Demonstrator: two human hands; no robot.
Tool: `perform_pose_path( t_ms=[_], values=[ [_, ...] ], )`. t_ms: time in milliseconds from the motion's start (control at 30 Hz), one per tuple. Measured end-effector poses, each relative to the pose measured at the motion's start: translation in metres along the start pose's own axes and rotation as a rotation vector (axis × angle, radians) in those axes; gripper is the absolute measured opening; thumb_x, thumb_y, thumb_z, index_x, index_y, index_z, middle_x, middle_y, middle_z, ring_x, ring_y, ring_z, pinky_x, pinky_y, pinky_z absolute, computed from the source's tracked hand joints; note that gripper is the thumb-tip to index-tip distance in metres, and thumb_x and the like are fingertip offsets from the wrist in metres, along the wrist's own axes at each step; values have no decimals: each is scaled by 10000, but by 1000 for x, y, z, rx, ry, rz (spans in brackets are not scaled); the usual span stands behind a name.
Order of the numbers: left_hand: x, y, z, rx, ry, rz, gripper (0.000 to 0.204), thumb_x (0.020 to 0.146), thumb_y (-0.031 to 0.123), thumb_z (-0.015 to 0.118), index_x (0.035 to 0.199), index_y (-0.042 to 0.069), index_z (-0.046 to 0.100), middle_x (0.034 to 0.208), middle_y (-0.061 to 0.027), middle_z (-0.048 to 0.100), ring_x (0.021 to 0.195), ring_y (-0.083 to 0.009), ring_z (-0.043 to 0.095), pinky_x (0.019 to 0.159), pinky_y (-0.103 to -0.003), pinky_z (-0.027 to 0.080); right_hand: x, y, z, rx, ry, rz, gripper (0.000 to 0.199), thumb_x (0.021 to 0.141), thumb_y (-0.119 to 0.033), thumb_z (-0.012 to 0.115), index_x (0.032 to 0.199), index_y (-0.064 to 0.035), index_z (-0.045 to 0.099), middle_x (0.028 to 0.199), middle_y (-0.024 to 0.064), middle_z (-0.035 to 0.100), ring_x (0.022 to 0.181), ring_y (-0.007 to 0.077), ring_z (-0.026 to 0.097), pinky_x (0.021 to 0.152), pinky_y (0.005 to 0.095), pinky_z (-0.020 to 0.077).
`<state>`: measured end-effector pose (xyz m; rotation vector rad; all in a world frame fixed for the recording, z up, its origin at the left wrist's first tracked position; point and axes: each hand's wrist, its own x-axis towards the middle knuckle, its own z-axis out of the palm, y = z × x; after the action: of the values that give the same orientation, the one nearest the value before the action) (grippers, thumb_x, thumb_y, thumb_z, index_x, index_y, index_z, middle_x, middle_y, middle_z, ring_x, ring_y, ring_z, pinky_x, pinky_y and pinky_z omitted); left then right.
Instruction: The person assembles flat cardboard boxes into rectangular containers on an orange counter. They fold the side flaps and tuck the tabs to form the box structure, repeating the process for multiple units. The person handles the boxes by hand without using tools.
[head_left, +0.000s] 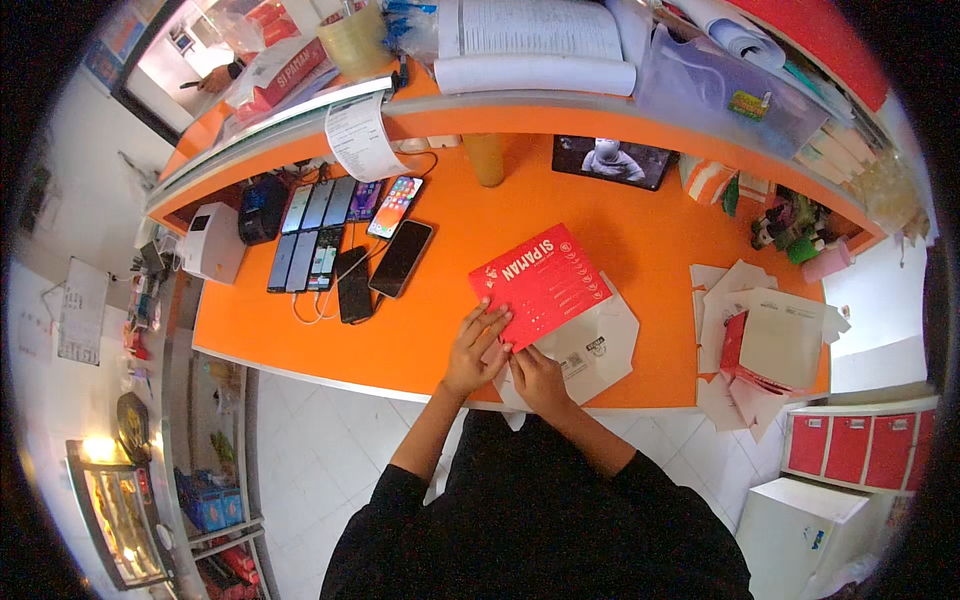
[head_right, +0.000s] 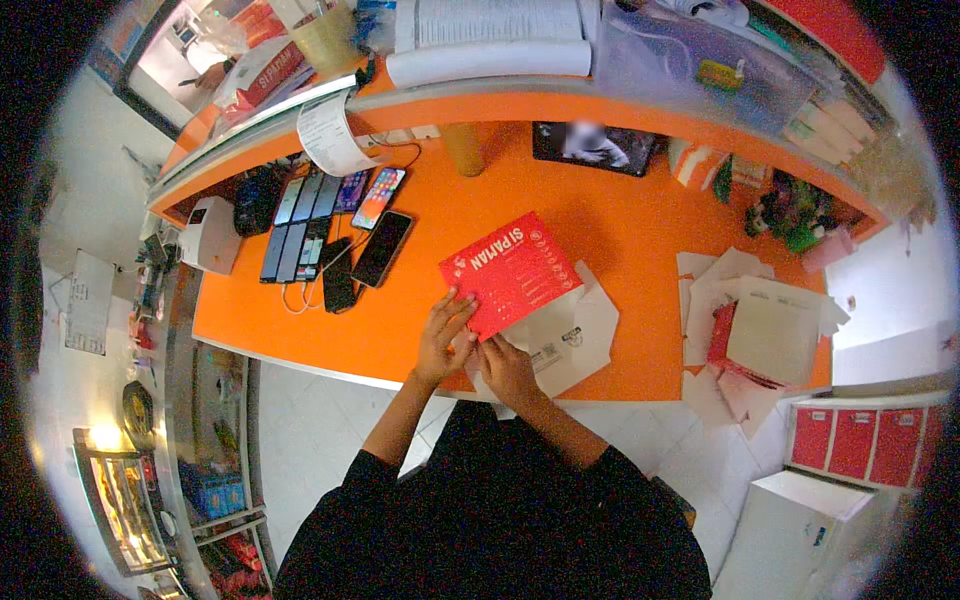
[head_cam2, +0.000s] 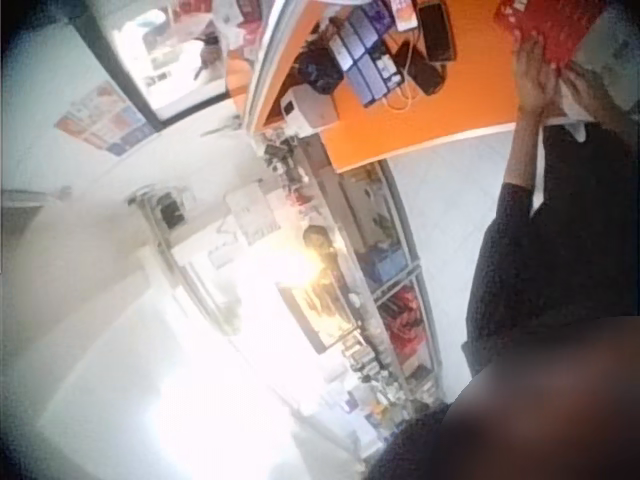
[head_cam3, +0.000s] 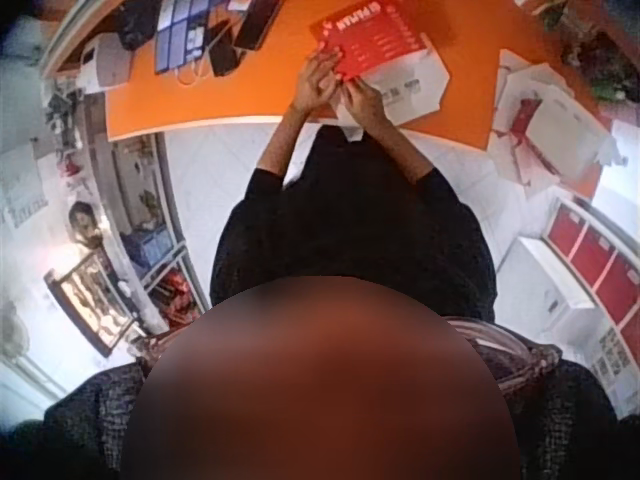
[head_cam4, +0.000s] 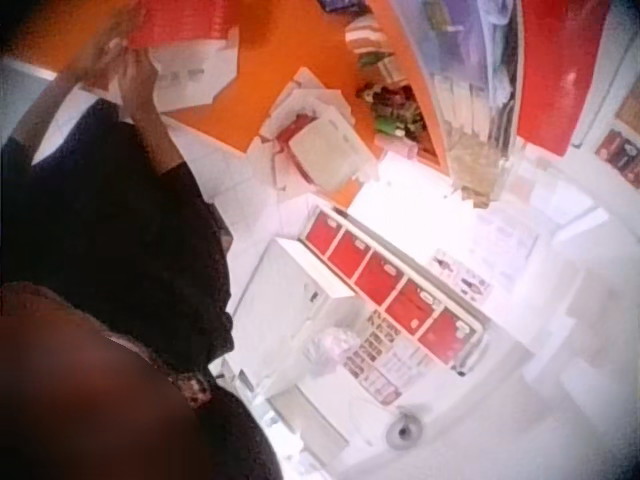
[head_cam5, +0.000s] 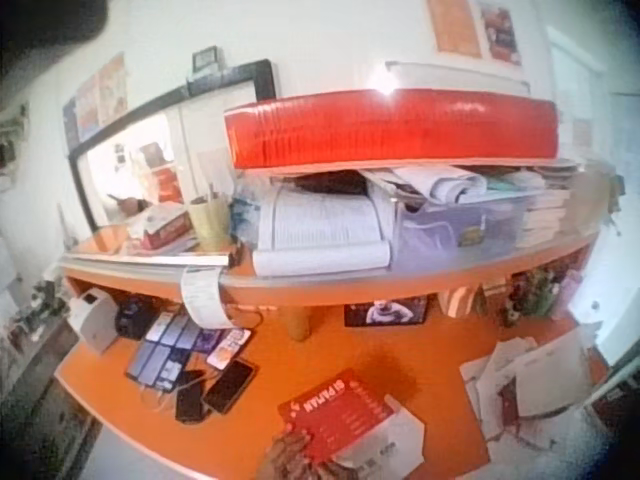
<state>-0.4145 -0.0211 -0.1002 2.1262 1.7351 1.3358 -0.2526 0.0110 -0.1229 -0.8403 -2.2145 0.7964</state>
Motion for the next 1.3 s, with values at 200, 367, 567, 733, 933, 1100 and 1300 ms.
perform_pose_path(
  t_ms=[200,367,567,733,933,1100,1300],
  values=[
    [12,-10,3,37,21,42,421,816,146,701,1217,40,633,1289,-126,596,1297,-362,467,1066,-446,389,13,2,0,-27,20,23,214,879,-122,577,1063,-12,585,1013,172,624,839,365,642,704,447,542],
    [15,-14,-6,-54,-60,33,568,824,209,710,1334,43,522,1397,-174,483,1336,-381,409,1089,-459,359,6,-3,2,-17,172,206,269,866,-132,647,1099,-28,559,1020,154,596,832,299,624,688,395,513],
    [-41,-24,-65,-138,-107,-109,734,838,259,715,1442,38,362,1501,-229,307,1372,-392,336,1115,-459,315,-14,-23,7,49,660,302,333,863,-141,683,1134,-32,523,1035,122,513,851,232,523,708,340,448],
    [-131,-64,-159,-56,-126,-321,610,864,203,702,1376,6,435,1386,-225,459,1279,-370,466,1050,-426,400,-4,-54,38,-157,853,273,353,889,-100,649,1194,-17,490,1111,123,472,931,206,474,784,321,417],
    [-239,-96,-245,-81,-70,-621,374,889,120,663,1226,4,553,1187,-175,605,1065,-320,606,915,-392,486,12,-58,87,-271,1078,319,495,856,-87,672,1289,-19,441,1222,121,459,1052,234,457,863,346,401],
    [-278,-107,-285,-1,-116,-626,324,889,143,661,1194,60,590,1121,-147,630,988,-308,624,855,-378,509,23,-71,117,-267,1073,375,498,936,-329,626,1298,-41,441,1222,110,427,1080,255,436,902,401,396],
    [-276,-121,-294,-86,-204,-634,329,950,248,581,1236,85,576,1129,-144,622,980,-338,637,820,-416,531,67,-104,186,-224,838,248,409,947,-187,584,1286,-12,438,1272,169,434,1143,317,423,972,457,359]
  ],
)
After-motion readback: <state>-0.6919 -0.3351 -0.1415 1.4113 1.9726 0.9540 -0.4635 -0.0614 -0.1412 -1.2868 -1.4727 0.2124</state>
